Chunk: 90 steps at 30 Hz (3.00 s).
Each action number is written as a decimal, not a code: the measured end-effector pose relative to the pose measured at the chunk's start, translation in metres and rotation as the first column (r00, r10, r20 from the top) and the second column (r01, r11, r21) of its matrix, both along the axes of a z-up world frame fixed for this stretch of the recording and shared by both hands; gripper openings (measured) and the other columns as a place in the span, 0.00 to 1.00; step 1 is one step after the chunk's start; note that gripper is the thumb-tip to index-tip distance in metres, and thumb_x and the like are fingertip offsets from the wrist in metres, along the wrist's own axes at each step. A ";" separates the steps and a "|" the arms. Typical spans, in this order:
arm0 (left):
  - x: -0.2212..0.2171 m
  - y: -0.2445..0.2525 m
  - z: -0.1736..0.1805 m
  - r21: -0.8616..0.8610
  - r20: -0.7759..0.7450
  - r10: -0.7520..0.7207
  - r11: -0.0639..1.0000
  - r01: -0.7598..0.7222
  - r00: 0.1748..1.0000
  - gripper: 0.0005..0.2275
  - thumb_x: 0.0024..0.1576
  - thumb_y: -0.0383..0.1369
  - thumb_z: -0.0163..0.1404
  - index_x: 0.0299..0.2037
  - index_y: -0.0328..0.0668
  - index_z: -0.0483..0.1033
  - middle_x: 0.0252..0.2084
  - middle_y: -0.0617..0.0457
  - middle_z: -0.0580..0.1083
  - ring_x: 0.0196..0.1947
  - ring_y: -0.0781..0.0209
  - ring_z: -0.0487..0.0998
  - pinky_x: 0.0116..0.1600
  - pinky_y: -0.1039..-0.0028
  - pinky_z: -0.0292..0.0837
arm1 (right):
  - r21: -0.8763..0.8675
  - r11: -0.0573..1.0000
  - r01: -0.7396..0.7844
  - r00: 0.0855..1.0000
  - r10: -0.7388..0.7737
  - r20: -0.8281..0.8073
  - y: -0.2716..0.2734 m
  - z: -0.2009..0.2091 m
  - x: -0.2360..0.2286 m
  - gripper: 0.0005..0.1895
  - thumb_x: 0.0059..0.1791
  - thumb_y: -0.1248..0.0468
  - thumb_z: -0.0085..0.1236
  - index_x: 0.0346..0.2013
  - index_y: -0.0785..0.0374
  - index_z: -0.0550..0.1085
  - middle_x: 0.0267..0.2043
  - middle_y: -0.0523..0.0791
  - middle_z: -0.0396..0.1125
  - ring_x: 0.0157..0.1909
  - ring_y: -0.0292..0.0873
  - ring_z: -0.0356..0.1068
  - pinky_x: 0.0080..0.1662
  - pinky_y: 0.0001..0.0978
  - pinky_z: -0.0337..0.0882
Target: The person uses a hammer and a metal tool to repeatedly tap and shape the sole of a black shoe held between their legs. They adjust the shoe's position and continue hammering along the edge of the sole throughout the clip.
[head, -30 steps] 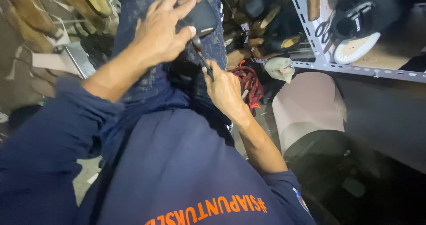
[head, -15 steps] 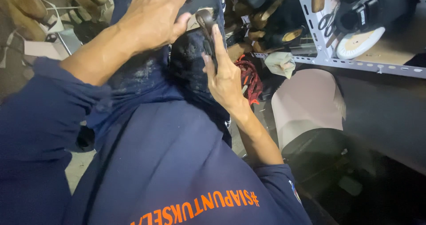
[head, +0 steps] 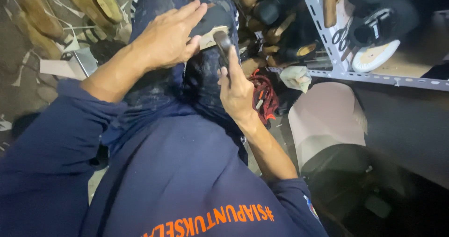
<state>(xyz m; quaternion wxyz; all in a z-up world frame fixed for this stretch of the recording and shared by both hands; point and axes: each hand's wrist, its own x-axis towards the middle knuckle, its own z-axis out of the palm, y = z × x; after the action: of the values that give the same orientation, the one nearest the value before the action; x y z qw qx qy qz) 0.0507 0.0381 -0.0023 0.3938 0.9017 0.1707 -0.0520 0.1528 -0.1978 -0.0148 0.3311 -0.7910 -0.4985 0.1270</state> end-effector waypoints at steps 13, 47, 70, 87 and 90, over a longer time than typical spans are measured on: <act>-0.072 -0.029 0.002 0.093 0.387 0.223 0.956 -0.279 0.894 0.27 0.59 0.28 0.52 0.70 0.28 0.64 0.69 0.35 0.67 0.66 0.38 0.70 0.69 0.53 0.66 | -0.620 0.766 -0.168 0.927 -0.091 -0.364 0.010 0.061 0.004 0.20 0.56 0.52 0.38 0.57 0.58 0.68 0.31 0.41 0.73 0.33 0.44 0.78 0.45 0.39 0.70; -0.070 -0.086 -0.023 0.505 0.702 0.073 0.650 -0.568 0.708 0.16 0.69 0.28 0.39 0.61 0.42 0.78 0.60 0.42 0.75 0.57 0.45 0.76 0.50 0.62 0.73 | -0.917 0.325 -0.230 0.806 0.591 0.007 0.025 0.113 0.014 0.20 0.53 0.52 0.49 0.49 0.65 0.73 0.39 0.54 0.75 0.34 0.63 0.78 0.35 0.57 0.78; -0.072 -0.042 -0.024 0.240 0.614 0.198 0.875 -0.420 0.764 0.15 0.75 0.35 0.41 0.63 0.35 0.75 0.61 0.44 0.73 0.50 0.46 0.81 0.54 0.60 0.79 | -0.639 0.739 -0.216 0.862 0.451 0.230 0.020 0.047 0.022 0.20 0.48 0.62 0.62 0.52 0.59 0.66 0.31 0.45 0.70 0.24 0.59 0.71 0.24 0.51 0.69; -0.058 -0.044 -0.031 0.318 0.469 0.280 0.831 -0.456 0.838 0.17 0.70 0.37 0.52 0.67 0.49 0.74 0.66 0.47 0.70 0.48 0.42 0.77 0.49 0.57 0.80 | -0.692 0.680 -0.245 0.919 0.390 0.058 0.039 0.071 0.019 0.17 0.60 0.57 0.45 0.31 0.61 0.60 0.25 0.48 0.64 0.24 0.65 0.61 0.26 0.54 0.60; -0.058 -0.045 -0.023 0.371 0.504 0.266 0.792 -0.484 0.822 0.16 0.67 0.34 0.56 0.66 0.49 0.76 0.65 0.47 0.72 0.43 0.46 0.77 0.45 0.62 0.80 | -0.695 0.681 -0.232 0.950 0.312 -0.011 0.040 0.077 0.015 0.14 0.59 0.58 0.42 0.53 0.63 0.68 0.42 0.51 0.74 0.30 0.66 0.71 0.30 0.56 0.67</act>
<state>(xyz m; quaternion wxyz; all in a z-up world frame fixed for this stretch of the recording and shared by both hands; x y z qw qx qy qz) -0.0075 -0.0074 -0.0250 0.1853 0.9055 0.2677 0.2720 0.1675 -0.1576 0.0622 -0.0363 -0.7795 -0.5446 0.3073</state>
